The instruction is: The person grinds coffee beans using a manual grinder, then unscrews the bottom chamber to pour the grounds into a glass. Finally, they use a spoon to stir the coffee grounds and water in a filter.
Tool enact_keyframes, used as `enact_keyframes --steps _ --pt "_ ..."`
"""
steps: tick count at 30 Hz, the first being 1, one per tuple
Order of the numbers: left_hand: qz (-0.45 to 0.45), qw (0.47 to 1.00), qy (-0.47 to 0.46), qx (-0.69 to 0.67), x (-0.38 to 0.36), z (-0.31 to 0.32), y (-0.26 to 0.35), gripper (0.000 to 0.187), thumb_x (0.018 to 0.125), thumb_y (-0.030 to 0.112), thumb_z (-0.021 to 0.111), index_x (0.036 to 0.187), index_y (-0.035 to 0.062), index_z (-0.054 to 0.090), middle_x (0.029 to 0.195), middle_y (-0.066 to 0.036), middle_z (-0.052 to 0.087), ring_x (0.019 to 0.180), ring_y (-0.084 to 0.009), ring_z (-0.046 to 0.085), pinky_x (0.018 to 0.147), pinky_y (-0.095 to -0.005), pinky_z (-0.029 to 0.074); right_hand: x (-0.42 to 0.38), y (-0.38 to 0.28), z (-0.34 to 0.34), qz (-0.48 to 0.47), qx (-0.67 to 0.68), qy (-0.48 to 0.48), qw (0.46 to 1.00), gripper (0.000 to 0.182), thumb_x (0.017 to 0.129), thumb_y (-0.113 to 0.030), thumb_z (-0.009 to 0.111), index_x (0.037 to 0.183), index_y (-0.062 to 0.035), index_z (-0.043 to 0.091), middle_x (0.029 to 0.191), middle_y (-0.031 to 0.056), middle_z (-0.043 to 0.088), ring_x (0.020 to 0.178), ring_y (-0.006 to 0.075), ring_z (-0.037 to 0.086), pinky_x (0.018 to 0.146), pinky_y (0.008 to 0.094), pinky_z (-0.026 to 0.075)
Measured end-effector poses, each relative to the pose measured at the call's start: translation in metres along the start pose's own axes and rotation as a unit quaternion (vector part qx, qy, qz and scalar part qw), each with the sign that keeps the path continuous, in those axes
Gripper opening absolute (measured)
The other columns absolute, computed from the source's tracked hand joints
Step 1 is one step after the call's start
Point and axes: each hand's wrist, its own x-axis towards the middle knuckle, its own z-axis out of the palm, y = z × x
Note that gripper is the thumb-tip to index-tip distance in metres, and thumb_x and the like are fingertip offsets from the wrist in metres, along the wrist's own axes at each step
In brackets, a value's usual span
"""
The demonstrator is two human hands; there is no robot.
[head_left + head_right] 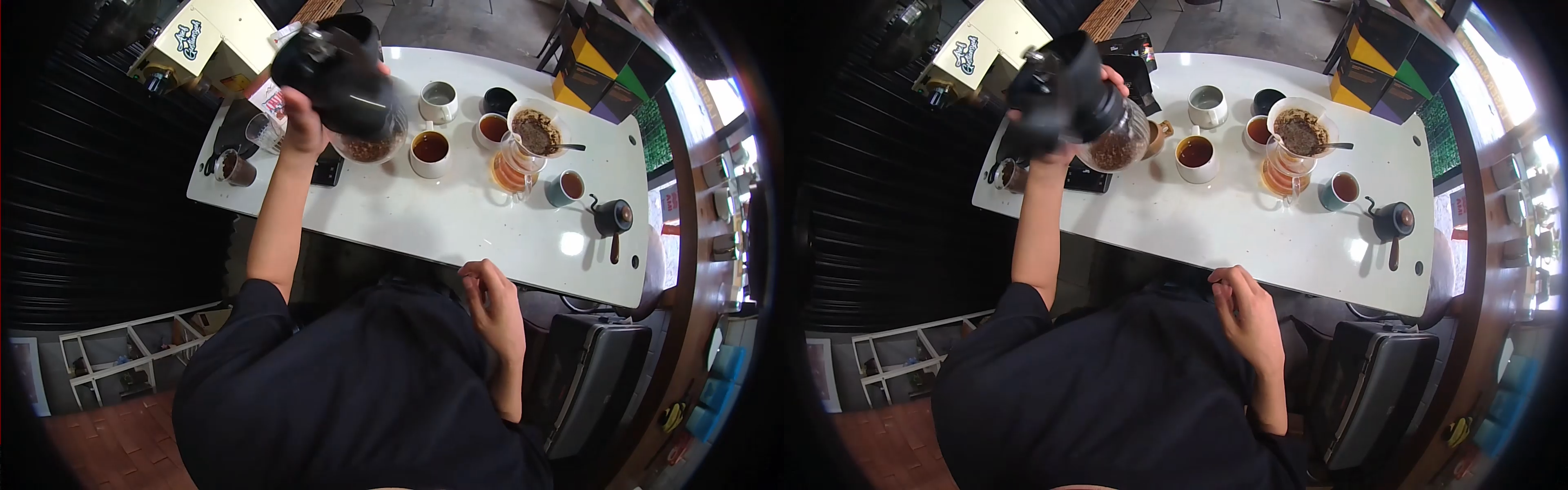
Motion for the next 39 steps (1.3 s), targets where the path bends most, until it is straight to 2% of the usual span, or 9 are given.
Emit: enact_keyframes --steps 2,4,11,16,18,23,29,35,39 --pt "-0.002 0.993 0.042 0.110 -0.007 0.006 -0.001 0.119 0.061 0.093 0.058 0.136 0.0018 0.050 0.123 -0.020 0.063 0.111 -0.0261 0.066 0.098 -0.0411 0.055 0.000 0.001 0.000 0.011 0.005 -0.013 1.000 0.008 0.096 -0.002 0.059 0.103 -0.0012 0.061 0.079 0.0097 0.052 0.063 0.0192 0.050 0.063 0.0306 0.044" --pt "0.019 0.991 0.081 0.101 -0.023 0.010 -0.016 0.107 0.074 0.085 0.060 0.137 -0.0013 0.050 0.125 -0.012 0.065 0.110 -0.0197 0.065 0.099 -0.0367 0.052 0.001 0.001 -0.001 0.008 0.001 -0.017 1.000 0.008 0.096 -0.003 0.059 0.104 -0.0020 0.061 0.080 0.0095 0.052 0.063 0.0195 0.050 0.063 0.0306 0.044" --pt "0.073 0.956 0.222 0.176 -0.089 0.026 -0.071 0.129 0.044 0.067 0.094 0.139 -0.0022 0.043 0.131 -0.012 0.056 0.119 -0.0208 0.058 0.099 -0.0368 0.051 0.005 -0.001 -0.002 0.021 0.006 -0.015 1.000 0.013 0.093 -0.001 0.061 0.106 -0.0006 0.060 0.080 0.0094 0.050 0.066 0.0205 0.050 0.066 0.0308 0.045" --pt "0.124 0.913 0.192 0.338 -0.071 0.053 -0.012 0.102 0.051 0.077 0.085 0.112 -0.0028 0.065 0.101 -0.013 0.069 0.095 -0.0264 0.069 0.088 -0.0387 0.055 0.019 0.002 0.013 -0.014 -0.023 0.049 0.998 0.023 0.086 0.008 0.059 0.108 0.0003 0.060 0.082 0.0108 0.051 0.074 0.0229 0.054 0.074 0.0319 0.048" --pt "0.236 0.811 0.132 0.519 -0.070 0.046 -0.001 0.104 0.051 0.078 0.085 0.113 -0.0032 0.064 0.102 -0.012 0.069 0.091 -0.0302 0.069 0.087 -0.0418 0.055 0.027 0.002 0.021 -0.029 0.012 0.069 0.997 0.030 0.083 0.013 0.055 0.109 0.0007 0.060 0.084 0.0116 0.053 0.079 0.0250 0.058 0.080 0.0324 0.049" --pt "0.148 0.845 0.146 0.493 -0.077 0.034 0.014 0.101 0.053 0.079 0.083 0.110 -0.0016 0.064 0.099 -0.012 0.067 0.084 -0.0318 0.067 0.080 -0.0422 0.054 0.043 -0.013 0.037 -0.029 0.005 0.014 0.999 0.031 0.083 0.015 0.052 0.110 0.0005 0.061 0.085 0.0123 0.055 0.081 0.0260 0.060 0.082 0.0326 0.049" --pt "0.244 0.803 0.150 0.523 -0.065 0.011 0.030 0.098 0.053 0.083 0.079 0.106 0.0015 0.065 0.100 -0.011 0.067 0.087 -0.0295 0.067 0.084 -0.0425 0.048 0.059 -0.025 0.049 -0.015 -0.021 -0.028 0.999 0.030 0.080 0.015 0.047 0.101 0.0001 0.062 0.076 0.0097 0.054 0.069 0.0228 0.057 0.067 0.0312 0.046" --pt "0.323 0.770 0.196 0.514 -0.060 -0.017 0.034 0.075 0.069 0.066 0.081 0.106 0.0034 0.062 0.103 -0.013 0.071 0.097 -0.0278 0.071 0.088 -0.0390 0.045 0.075 -0.040 0.064 -0.036 -0.034 -0.035 0.998 0.027 0.081 0.015 0.049 0.099 -0.0001 0.062 0.079 0.0105 0.058 0.073 0.0239 0.060 0.071 0.0322 0.048" --pt "0.357 0.805 0.243 0.406 -0.055 -0.035 0.020 0.093 0.059 0.079 0.079 0.107 0.0015 0.062 0.106 -0.013 0.070 0.097 -0.0273 0.068 0.092 -0.0402 0.044 0.087 -0.048 0.075 -0.033 -0.052 -0.037 0.997 0.025 0.082 0.014 0.050 0.098 0.0001 0.062 0.082 0.0116 0.060 0.078 0.0255 0.062 0.075 0.0345 0.050"
